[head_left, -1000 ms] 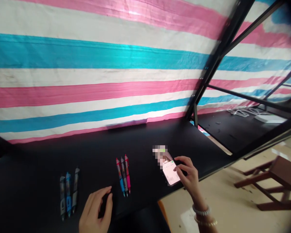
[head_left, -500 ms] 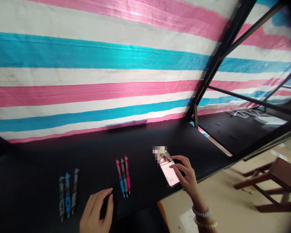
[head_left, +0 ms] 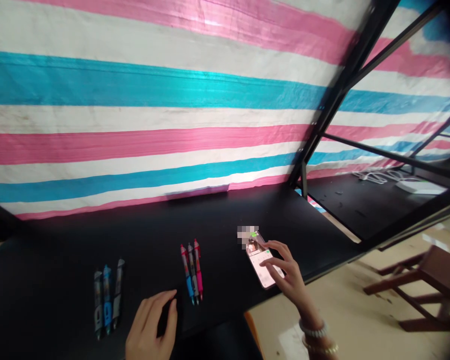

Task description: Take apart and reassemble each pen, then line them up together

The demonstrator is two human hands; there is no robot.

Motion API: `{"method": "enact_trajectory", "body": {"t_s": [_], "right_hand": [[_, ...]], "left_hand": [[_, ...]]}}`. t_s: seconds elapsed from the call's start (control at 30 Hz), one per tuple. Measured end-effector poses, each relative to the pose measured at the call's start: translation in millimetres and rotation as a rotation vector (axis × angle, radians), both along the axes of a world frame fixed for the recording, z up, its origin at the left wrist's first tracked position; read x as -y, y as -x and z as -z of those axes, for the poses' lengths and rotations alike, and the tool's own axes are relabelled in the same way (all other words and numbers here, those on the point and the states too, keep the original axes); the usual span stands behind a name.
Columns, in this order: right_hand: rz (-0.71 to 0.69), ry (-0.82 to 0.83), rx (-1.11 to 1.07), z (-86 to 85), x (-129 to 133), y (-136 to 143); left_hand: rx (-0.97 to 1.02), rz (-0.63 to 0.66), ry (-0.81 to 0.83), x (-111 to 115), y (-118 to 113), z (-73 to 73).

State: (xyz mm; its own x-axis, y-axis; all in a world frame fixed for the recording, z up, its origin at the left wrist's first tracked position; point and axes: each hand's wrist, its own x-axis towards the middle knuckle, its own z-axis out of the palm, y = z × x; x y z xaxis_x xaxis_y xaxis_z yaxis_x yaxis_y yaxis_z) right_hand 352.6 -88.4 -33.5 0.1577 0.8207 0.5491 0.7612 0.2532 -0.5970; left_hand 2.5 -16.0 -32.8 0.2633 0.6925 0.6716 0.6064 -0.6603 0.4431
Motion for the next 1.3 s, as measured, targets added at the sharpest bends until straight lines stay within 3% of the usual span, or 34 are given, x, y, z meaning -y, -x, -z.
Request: {"method": "enact_trajectory", "body": {"t_s": [0.3, 0.57, 0.73, 0.97, 1.17, 1.3], "right_hand": [[-0.003, 0.005, -0.018, -2.2, -1, 0], [-0.038, 0.127, 0.016, -1.0, -4, 3], [0.006, 0.115, -0.048, -0.3, -2, 2], [-0.031, 0.124, 0.028, 0.7, -2, 1], [0.332, -0.050, -0.114, 12.0, -5, -5], [0.360, -0.060, -0.108, 16.1, -7, -4]], "left_hand": [[0.014, 0.030, -0.001, -2, 0, 1.4], [0.017, 0.044, -0.017, -1, -1, -0.9], [0.011, 0.043, 0.004, -1, -1, -0.3], [0.012, 0.045, -0.010, -1, 0, 0.4], [0.022, 0.030, -0.019, 0, 0, -0.9], [0.022, 0.032, -0.008, -1, 0, -2.7]]}}
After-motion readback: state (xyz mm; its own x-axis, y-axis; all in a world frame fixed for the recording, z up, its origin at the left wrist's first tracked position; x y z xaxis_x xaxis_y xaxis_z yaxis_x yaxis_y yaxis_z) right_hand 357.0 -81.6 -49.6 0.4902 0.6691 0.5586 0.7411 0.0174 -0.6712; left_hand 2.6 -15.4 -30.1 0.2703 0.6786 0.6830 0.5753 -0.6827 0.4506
